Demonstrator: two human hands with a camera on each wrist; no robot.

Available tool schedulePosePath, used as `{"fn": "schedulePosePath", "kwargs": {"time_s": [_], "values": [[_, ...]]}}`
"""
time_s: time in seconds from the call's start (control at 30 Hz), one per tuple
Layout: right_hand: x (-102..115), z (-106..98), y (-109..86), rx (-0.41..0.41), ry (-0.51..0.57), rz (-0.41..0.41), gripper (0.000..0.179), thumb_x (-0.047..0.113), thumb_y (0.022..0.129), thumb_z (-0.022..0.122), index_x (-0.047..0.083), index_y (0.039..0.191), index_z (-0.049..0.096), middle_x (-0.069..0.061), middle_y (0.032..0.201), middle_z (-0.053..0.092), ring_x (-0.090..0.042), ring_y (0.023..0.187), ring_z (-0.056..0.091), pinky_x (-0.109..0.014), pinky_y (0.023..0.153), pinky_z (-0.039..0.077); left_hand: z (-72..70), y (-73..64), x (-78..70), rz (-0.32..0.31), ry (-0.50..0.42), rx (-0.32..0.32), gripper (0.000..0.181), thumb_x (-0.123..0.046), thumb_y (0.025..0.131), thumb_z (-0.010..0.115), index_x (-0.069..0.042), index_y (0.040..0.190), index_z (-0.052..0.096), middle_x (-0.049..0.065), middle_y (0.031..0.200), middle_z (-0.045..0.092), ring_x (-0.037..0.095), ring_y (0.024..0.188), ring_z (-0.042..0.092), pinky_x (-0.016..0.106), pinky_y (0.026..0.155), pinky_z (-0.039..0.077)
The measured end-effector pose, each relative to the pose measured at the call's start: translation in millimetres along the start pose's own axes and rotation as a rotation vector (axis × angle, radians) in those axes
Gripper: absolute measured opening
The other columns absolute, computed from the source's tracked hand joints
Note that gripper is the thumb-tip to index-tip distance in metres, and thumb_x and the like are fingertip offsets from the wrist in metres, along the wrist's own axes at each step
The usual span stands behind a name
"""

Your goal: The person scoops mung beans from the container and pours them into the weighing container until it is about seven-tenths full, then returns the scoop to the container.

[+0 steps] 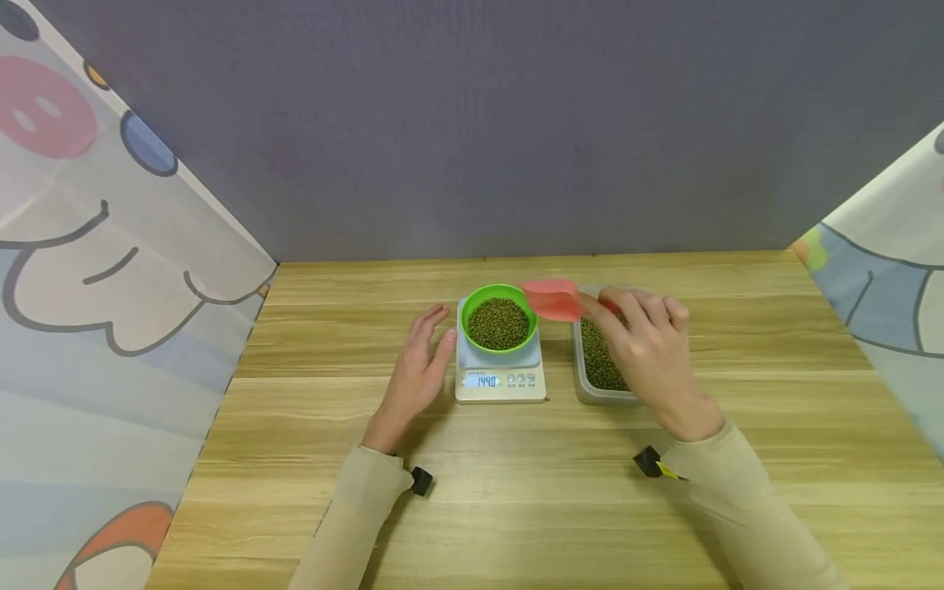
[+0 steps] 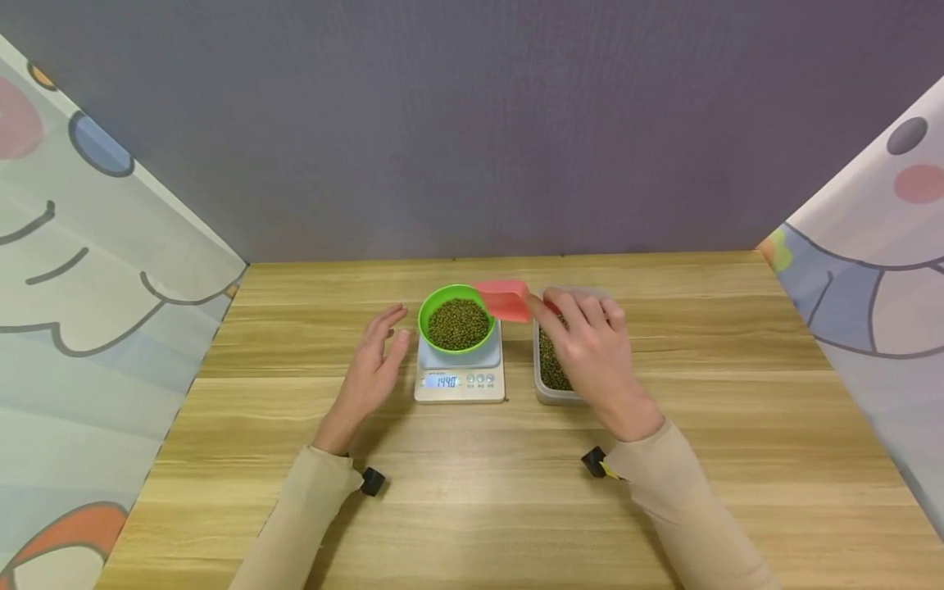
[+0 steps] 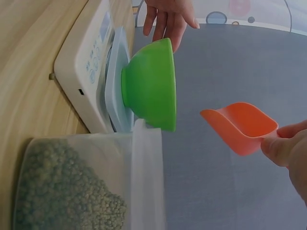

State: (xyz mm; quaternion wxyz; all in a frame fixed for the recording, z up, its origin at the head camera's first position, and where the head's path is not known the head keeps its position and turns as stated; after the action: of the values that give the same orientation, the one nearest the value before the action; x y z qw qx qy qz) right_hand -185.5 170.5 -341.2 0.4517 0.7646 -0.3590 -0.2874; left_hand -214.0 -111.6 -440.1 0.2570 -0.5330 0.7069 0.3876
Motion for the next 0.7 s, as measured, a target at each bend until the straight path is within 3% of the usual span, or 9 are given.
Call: {"fn": "schedulePosePath", "kwargs": {"time_s": [0.1,0.33,0.7], "values": [[-3.8,-1.1,-4.5,0.004,0.018,0.037,0.021,0.006,0.086,0.078,0.011,0.107,0.079,-0.01,0.094,0.069,-0.034,0.083,0.057,-0.05,0.076,0.026,-0.5,-0.6,-0.2,-0.003,0.0,-0.003,0.053,-0.037,0.111,0.044,-0.003,0.151,0.047,0.017,0.159,0.042,0.034,0.149,0.038,0.056,0.122,0.032],[-15.0,-3.6,-17.2,0.027,0.024,0.146,0.02,0.023,0.095,0.073,0.007,0.105,0.078,-0.013,0.094,0.071,-0.037,0.081,0.057,-0.054,0.075,0.03,-0.9,-2.4,3.4,-0.008,0.01,-0.007,0.053,-0.036,0.111,0.044,-0.002,0.151,0.047,0.017,0.159,0.042,0.034,0.148,0.039,0.056,0.122,0.033],[-31.6,-4.7,-38.1,0.087,0.018,0.216,0.024,0.019,0.089,0.078,0.003,0.107,0.077,-0.018,0.096,0.071,-0.042,0.084,0.057,-0.056,0.074,0.032,-2.4,-4.1,7.0,-0.021,0.007,-0.012,0.053,-0.036,0.111,0.043,-0.002,0.151,0.047,0.013,0.16,0.042,0.033,0.148,0.039,0.054,0.122,0.033]]}}
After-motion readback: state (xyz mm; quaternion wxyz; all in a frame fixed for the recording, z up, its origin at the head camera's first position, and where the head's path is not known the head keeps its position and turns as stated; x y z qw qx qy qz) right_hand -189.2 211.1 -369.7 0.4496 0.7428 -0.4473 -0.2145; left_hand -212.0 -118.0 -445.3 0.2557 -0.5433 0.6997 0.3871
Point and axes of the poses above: each hand's wrist, its own y-axis towards the middle knuckle, its own z-axis out of the palm, x = y × z, the point moved 5 cm from there along y, towards the middle knuckle
